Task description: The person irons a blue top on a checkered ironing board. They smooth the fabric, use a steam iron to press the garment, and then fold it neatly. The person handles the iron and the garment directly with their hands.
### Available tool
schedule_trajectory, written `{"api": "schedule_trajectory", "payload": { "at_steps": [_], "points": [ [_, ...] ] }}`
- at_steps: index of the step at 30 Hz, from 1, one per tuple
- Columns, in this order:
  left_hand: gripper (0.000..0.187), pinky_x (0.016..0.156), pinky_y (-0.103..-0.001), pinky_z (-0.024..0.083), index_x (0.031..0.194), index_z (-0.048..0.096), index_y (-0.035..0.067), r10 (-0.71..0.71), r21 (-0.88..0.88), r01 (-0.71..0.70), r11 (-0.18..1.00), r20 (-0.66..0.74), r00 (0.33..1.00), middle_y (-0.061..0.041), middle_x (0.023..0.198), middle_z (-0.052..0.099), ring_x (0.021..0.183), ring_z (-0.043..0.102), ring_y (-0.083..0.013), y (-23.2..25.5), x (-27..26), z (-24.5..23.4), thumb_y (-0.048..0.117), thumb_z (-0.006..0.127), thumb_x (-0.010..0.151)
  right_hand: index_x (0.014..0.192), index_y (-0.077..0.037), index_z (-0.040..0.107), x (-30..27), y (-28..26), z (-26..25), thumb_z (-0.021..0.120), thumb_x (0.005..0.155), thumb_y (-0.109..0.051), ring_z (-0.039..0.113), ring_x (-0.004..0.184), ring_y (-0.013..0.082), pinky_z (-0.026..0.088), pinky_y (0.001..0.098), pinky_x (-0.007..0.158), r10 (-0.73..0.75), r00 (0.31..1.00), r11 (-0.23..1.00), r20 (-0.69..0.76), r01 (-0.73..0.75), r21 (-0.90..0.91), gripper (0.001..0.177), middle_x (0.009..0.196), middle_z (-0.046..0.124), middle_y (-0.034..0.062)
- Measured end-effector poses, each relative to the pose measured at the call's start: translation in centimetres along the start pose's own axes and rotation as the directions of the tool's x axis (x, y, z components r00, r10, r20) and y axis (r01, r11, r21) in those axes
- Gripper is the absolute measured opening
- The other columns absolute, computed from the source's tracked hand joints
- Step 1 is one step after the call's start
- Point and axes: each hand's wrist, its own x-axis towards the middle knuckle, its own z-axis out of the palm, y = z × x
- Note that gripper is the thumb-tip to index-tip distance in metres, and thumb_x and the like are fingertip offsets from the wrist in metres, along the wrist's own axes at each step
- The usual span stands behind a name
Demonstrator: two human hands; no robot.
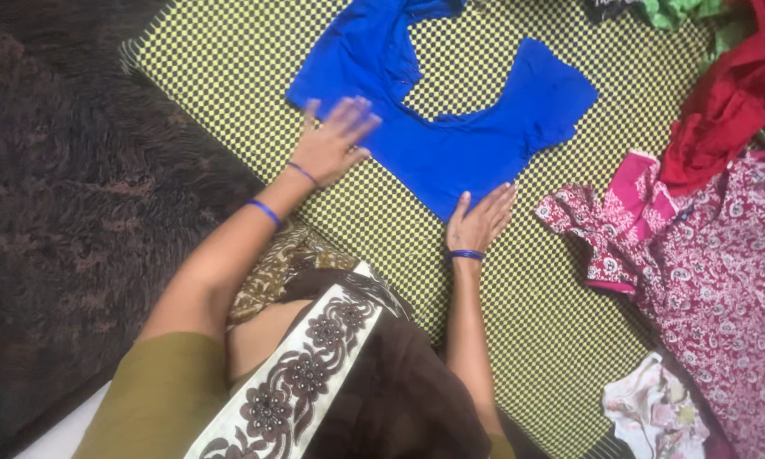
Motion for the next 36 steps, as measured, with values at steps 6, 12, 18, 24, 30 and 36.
{"api": "schedule_trajectory", "payload": {
  "at_steps": [6, 12, 18, 24, 30, 36],
  "points": [
    [0.063, 0.118, -0.059, 0.025, 0.158, 0.040, 0.005, -0.248, -0.219, 0.180, 0.959, -0.340, 0.907, -0.022, 0.161, 0.038, 0.147, 0.037, -0.0362, -8.0, -2.3, -1.1, 0.036, 0.060, 0.106, 0.164, 0.005, 0.007, -1.2, -0.1, 0.4, 0.036, 0.109, -0.033, 0.009, 0.159, 0.0407, 0.007, 0.0538, 0.128, 0.032, 0.998, 0.999, -0.059, -0.030, 0.046, 0.072, 0.172, 0.007, 0.0279],
    [0.036, 0.090, -0.046, 0.052, 0.123, 0.062, -0.002, -0.443, -0.549, 0.164, 0.820, -0.425, 0.789, -0.020, 0.103, 0.066, 0.098, 0.065, -0.0362, -11.3, 5.2, 0.4, 0.026, 0.068, 0.101, 0.142, 0.009, 0.045, -3.9, -2.4, 0.1, 0.054, 0.105, -0.019, 0.043, 0.136, 0.0462, 0.034, 0.0545, 0.117, 0.033, 0.934, 0.994, -0.356, 0.008, 0.112, 0.047, 0.142, 0.046, 0.0311],
    [0.023, 0.074, -0.052, 0.053, 0.095, 0.067, 0.003, -0.362, -0.487, 0.088, 0.869, -0.504, 0.784, -0.022, 0.090, 0.067, 0.083, 0.066, -0.0432, -13.9, 9.9, 2.5, 0.025, 0.063, 0.102, 0.130, 0.008, 0.053, -4.2, -3.6, 3.5, 0.063, 0.098, -0.011, 0.052, 0.118, 0.0441, 0.042, 0.0529, 0.104, 0.071, 0.864, 0.997, -0.499, -0.070, 0.020, 0.039, 0.122, 0.053, 0.0270],
    [0.025, 0.069, -0.051, 0.055, 0.100, 0.061, 0.005, -0.298, -0.518, 0.050, 0.854, -0.406, 0.864, -0.021, 0.089, 0.066, 0.079, 0.068, -0.0432, -15.4, 10.3, 2.3, 0.027, 0.055, 0.108, 0.131, 0.009, 0.053, -4.2, -3.0, 5.9, 0.064, 0.100, -0.008, 0.051, 0.117, 0.0450, 0.041, 0.0535, 0.103, 0.145, 0.826, 0.967, -0.544, -0.236, -0.100, 0.038, 0.123, 0.052, 0.0284],
    [0.028, 0.060, -0.047, 0.057, 0.120, 0.060, 0.001, -0.184, -0.388, 0.023, 0.922, -0.383, 0.905, -0.021, 0.105, 0.065, 0.073, 0.069, -0.0367, -15.7, 8.9, -3.4, 0.023, 0.056, 0.103, 0.134, 0.012, 0.049, -4.6, -8.2, 4.3, 0.066, 0.093, -0.008, 0.048, 0.123, 0.0476, 0.039, 0.0569, 0.102, 0.219, 0.812, 0.933, -0.541, -0.336, -0.127, 0.048, 0.131, 0.050, 0.0322],
    [0.029, 0.106, -0.043, 0.048, 0.136, 0.058, 0.005, -0.004, -0.406, -0.198, 0.892, -0.445, 0.895, -0.010, 0.132, 0.062, 0.120, 0.064, -0.0257, -14.6, 12.6, -3.5, 0.015, 0.055, 0.109, 0.140, 0.004, 0.054, -2.7, -19.5, 4.7, 0.063, 0.096, -0.009, 0.049, 0.140, 0.0431, 0.037, 0.0530, 0.118, -0.085, 0.932, 0.992, -0.353, 0.046, -0.116, 0.046, 0.148, 0.054, 0.0256]
  ]
}}
